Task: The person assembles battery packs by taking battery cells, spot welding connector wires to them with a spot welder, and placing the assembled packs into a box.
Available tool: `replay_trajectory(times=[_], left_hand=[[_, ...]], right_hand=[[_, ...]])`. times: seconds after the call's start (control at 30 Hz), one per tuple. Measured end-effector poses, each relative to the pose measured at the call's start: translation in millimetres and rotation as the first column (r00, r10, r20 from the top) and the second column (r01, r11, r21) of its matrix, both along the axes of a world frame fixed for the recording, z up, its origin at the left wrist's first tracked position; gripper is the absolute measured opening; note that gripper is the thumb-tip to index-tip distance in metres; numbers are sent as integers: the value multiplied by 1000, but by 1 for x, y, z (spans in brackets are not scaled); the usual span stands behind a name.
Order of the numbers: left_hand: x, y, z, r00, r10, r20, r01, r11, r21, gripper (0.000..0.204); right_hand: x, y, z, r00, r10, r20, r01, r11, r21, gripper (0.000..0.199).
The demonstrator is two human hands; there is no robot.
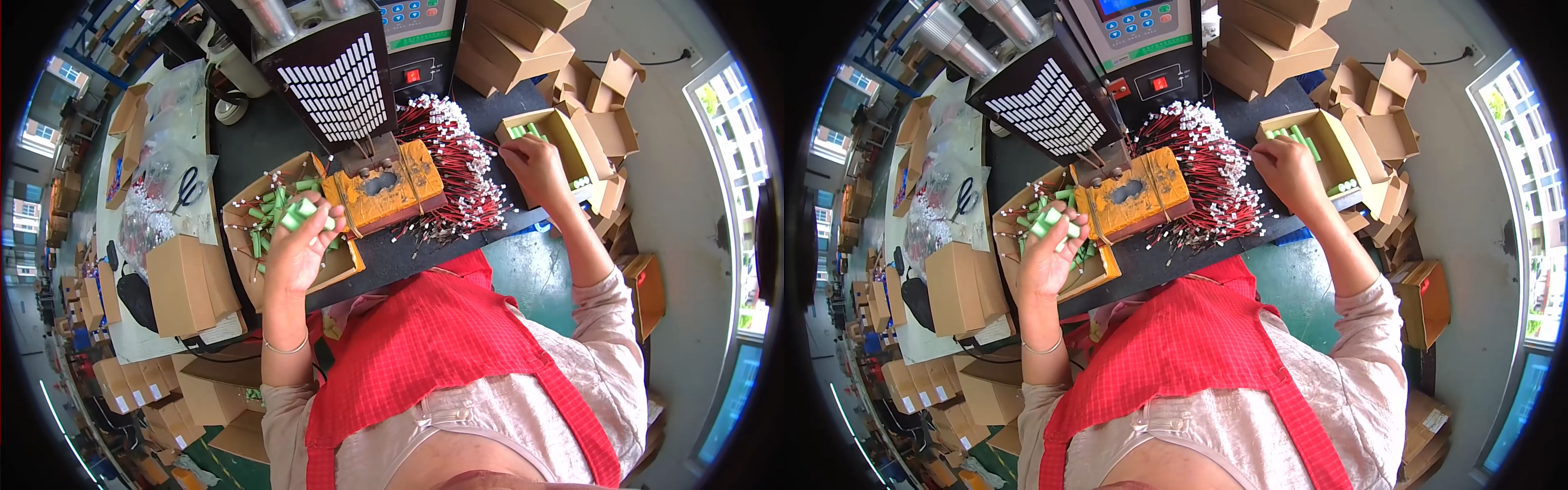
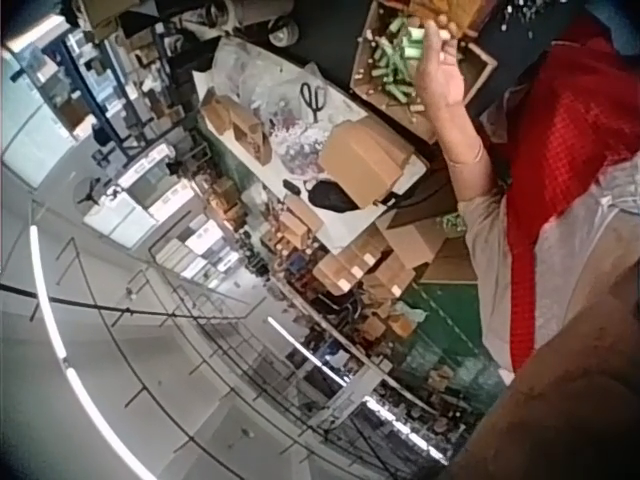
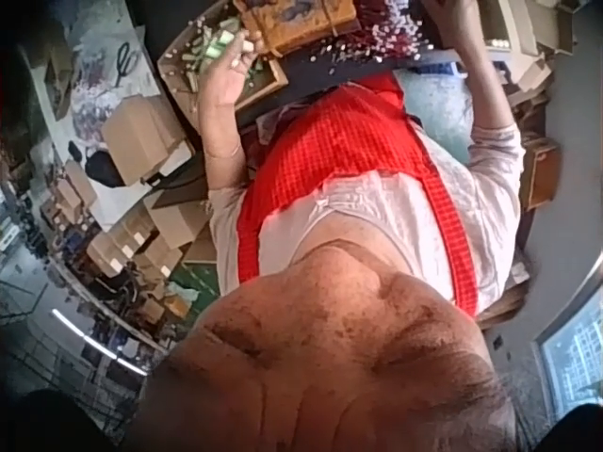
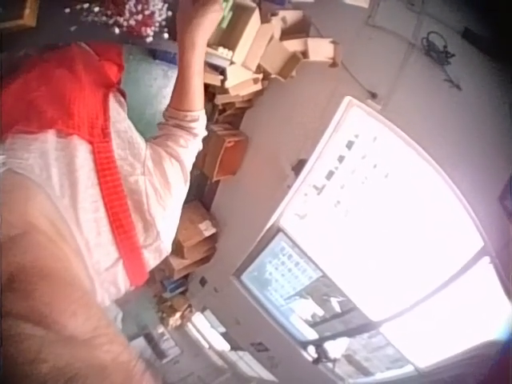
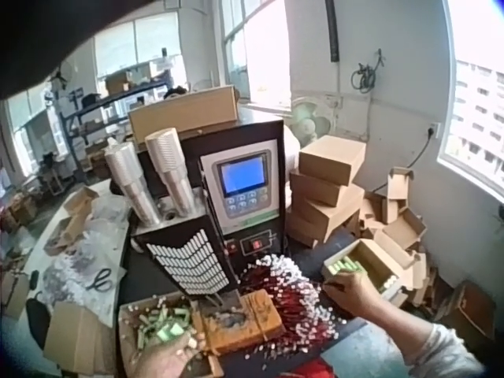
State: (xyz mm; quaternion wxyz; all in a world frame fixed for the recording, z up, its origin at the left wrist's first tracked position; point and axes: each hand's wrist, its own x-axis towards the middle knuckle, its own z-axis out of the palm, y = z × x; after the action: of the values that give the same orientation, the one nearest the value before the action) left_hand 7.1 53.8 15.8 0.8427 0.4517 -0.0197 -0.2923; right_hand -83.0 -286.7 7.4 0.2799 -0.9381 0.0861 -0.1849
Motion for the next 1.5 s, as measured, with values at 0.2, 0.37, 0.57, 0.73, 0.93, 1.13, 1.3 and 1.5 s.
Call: replay_trajectory(times=[0.2, 0.37, 0.57, 0.73, 0.93, 1.13, 1.3, 1.5], left_hand=[[-4, -25, -4, 972, 23, 235, -76, 973, 219, 24], [-2, -50, -11, 749, -70, 659, -291, 859, 422, 27], [0, -64, -14, 494, -119, 861, -476, 792, 383, 22], [1, -65, -14, 475, -131, 870, -488, 784, 384, 19], [4, -64, -11, 518, -173, 838, -490, 743, 456, 17], [6, -63, -2, 493, -243, 836, -476, 729, 492, 17], [1, -52, 1, 592, -319, 741, -404, 677, 615, 19], [1, -33, 1, 971, -184, 150, 142, 956, 258, 26]], right_hand=[[-27, 25, 7, 977, -66, 200, 24, 978, 207, 9], [-36, 66, 14, 970, 81, 228, -150, 940, 305, 4], [-22, 87, 5, 913, 202, 356, -253, 962, 104, 10], [-15, 92, 0, 889, 259, 377, -302, 952, 56, 12], [-4, 95, 0, 879, 293, 377, -338, 939, 60, 13], [-7, 95, -2, 911, 269, 312, -323, 936, 138, 11], [-8, 97, 3, 936, 245, 251, -315, 904, 290, 8], [-3, 105, 6, 930, 278, 240, -366, 760, 537, 7]])
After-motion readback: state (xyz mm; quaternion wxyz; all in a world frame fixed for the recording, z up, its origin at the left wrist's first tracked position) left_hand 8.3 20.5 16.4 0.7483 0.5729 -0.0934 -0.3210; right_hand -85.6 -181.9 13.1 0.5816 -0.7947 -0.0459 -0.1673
